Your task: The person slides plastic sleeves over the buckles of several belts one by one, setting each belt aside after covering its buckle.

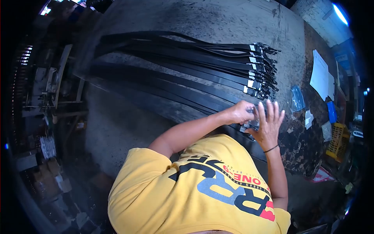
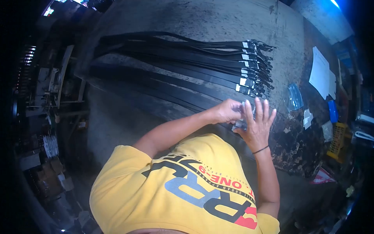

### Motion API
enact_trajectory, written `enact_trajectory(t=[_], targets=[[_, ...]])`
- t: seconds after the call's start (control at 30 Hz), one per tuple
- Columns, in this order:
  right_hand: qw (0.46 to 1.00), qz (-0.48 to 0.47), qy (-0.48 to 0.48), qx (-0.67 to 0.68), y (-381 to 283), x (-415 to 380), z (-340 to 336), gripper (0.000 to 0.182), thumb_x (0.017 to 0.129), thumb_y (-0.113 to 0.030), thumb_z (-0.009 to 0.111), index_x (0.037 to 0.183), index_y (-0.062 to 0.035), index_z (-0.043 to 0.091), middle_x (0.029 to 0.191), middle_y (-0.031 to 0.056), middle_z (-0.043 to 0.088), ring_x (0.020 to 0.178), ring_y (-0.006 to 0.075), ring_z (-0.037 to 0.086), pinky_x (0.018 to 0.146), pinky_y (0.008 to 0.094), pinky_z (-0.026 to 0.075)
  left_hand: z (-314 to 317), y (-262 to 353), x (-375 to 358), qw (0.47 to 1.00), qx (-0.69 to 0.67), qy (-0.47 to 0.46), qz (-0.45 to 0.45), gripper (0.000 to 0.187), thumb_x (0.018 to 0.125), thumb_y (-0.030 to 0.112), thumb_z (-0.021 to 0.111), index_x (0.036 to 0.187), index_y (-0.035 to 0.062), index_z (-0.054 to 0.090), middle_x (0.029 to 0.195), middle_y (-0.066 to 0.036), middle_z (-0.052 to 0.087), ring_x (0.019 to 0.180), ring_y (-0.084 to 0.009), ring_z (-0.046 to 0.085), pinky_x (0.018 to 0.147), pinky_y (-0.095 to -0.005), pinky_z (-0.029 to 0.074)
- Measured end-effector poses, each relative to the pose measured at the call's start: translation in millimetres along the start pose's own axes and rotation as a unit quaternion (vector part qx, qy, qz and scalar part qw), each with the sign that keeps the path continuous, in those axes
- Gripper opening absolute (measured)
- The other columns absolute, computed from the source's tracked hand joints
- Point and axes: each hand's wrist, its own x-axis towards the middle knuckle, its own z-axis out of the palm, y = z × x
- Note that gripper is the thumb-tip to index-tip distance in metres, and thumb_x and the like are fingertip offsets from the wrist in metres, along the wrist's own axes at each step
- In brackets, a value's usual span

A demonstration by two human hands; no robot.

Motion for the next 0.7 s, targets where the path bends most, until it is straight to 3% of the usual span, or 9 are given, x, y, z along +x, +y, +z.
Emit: enact_trajectory(t=[0.13, 0.17, 0.27, 0.33, 0.4, 0.47, 0.53, 0.67, 0.7], targets=[[0.998, 0.011, 0.000, 0.063, 5, 10, 11, 0.086, 0.059, -0.023, 0.080, 0.134, -0.0132, 0.039, 0.114, 0.0125, 0.045, 0.114, 0.0318, 0.042, 0.103, 0.0595, 0.022, -5, -1, 7, 0.996, 0.082, -0.007, 0.024, 0.019, 0.078, 0.020, 0.070, 0.087, 0.0036, 0.065, 0.071, 0.001, 0.059, 0.064, -0.0054, 0.049, 0.056, -0.0241, 0.041], [0.997, 0.004, 0.025, 0.075, 5, 13, 9, 0.076, 0.060, -0.017, 0.078, 0.128, -0.0115, 0.044, 0.099, 0.0110, 0.045, 0.102, 0.0301, 0.046, 0.102, 0.0577, 0.025, -7, -1, 8, 0.991, 0.124, 0.004, 0.047, 0.021, 0.077, 0.021, 0.071, 0.086, 0.0028, 0.065, 0.072, 0.000, 0.060, 0.067, -0.0061, 0.050, 0.060, -0.0261, 0.043], [0.996, 0.011, 0.002, 0.083, 10, 16, 14, 0.067, 0.059, -0.017, 0.077, 0.119, -0.0099, 0.049, 0.096, 0.0122, 0.045, 0.098, 0.0309, 0.046, 0.101, 0.0552, 0.028, -11, 14, 9, 0.972, 0.233, 0.003, 0.037, 0.027, 0.075, 0.024, 0.073, 0.084, 0.0006, 0.064, 0.074, -0.003, 0.062, 0.071, -0.0072, 0.051, 0.064, -0.0290, 0.045], [0.996, 0.017, 0.007, 0.087, 12, 21, 11, 0.057, 0.057, -0.015, 0.077, 0.108, -0.0093, 0.052, 0.091, 0.0126, 0.044, 0.088, 0.0316, 0.045, 0.083, 0.0458, 0.036, -11, 18, 15, 0.969, 0.241, -0.010, 0.060, 0.031, 0.075, 0.028, 0.072, 0.082, -0.0007, 0.064, 0.069, -0.007, 0.062, 0.067, -0.0077, 0.050, 0.063, -0.0304, 0.045], [0.996, 0.017, 0.027, 0.087, 19, 24, 16, 0.056, 0.056, -0.015, 0.077, 0.106, -0.0092, 0.052, 0.089, 0.0122, 0.043, 0.085, 0.0309, 0.045, 0.076, 0.0430, 0.036, -12, 27, 21, 0.945, 0.326, 0.036, 0.015, 0.034, 0.075, 0.032, 0.071, 0.077, -0.0011, 0.064, 0.067, -0.010, 0.063, 0.064, -0.0094, 0.051, 0.061, -0.0323, 0.045], [0.996, 0.030, 0.019, 0.080, 27, 26, 19, 0.053, 0.059, -0.015, 0.076, 0.105, -0.0089, 0.052, 0.088, 0.0124, 0.043, 0.085, 0.0306, 0.045, 0.076, 0.0429, 0.036, -15, 28, 29, 0.932, 0.358, 0.037, 0.042, 0.036, 0.076, 0.035, 0.070, 0.073, -0.0008, 0.064, 0.065, -0.013, 0.062, 0.061, -0.0117, 0.052, 0.060, -0.0333, 0.045], [0.995, 0.039, 0.026, 0.092, 34, 29, 23, 0.047, 0.062, -0.016, 0.075, 0.103, -0.0086, 0.053, 0.087, 0.0125, 0.044, 0.085, 0.0306, 0.045, 0.075, 0.0432, 0.036, -21, 31, 38, 0.949, 0.314, 0.016, 0.026, 0.035, 0.077, 0.034, 0.070, 0.075, -0.0005, 0.064, 0.068, -0.012, 0.063, 0.062, -0.0134, 0.054, 0.061, -0.0332, 0.046], [0.993, 0.079, 0.029, 0.088, 52, 39, 20, 0.039, 0.069, -0.022, 0.073, 0.100, -0.0087, 0.054, 0.088, 0.0126, 0.045, 0.084, 0.0301, 0.046, 0.073, 0.0421, 0.037, -43, 50, 63, 0.945, 0.306, -0.116, -0.016, 0.032, 0.081, 0.029, 0.069, 0.097, 0.0015, 0.065, 0.079, -0.004, 0.064, 0.074, -0.0073, 0.055, 0.066, -0.0270, 0.046], [0.992, 0.091, 0.037, 0.079, 59, 40, 21, 0.040, 0.071, -0.026, 0.073, 0.101, -0.0086, 0.054, 0.088, 0.0124, 0.046, 0.084, 0.0301, 0.047, 0.074, 0.0416, 0.037, -57, 51, 72, 0.961, 0.229, -0.151, -0.016, 0.032, 0.082, 0.026, 0.069, 0.103, 0.0034, 0.063, 0.084, -0.001, 0.064, 0.079, -0.0059, 0.056, 0.071, -0.0253, 0.046]])
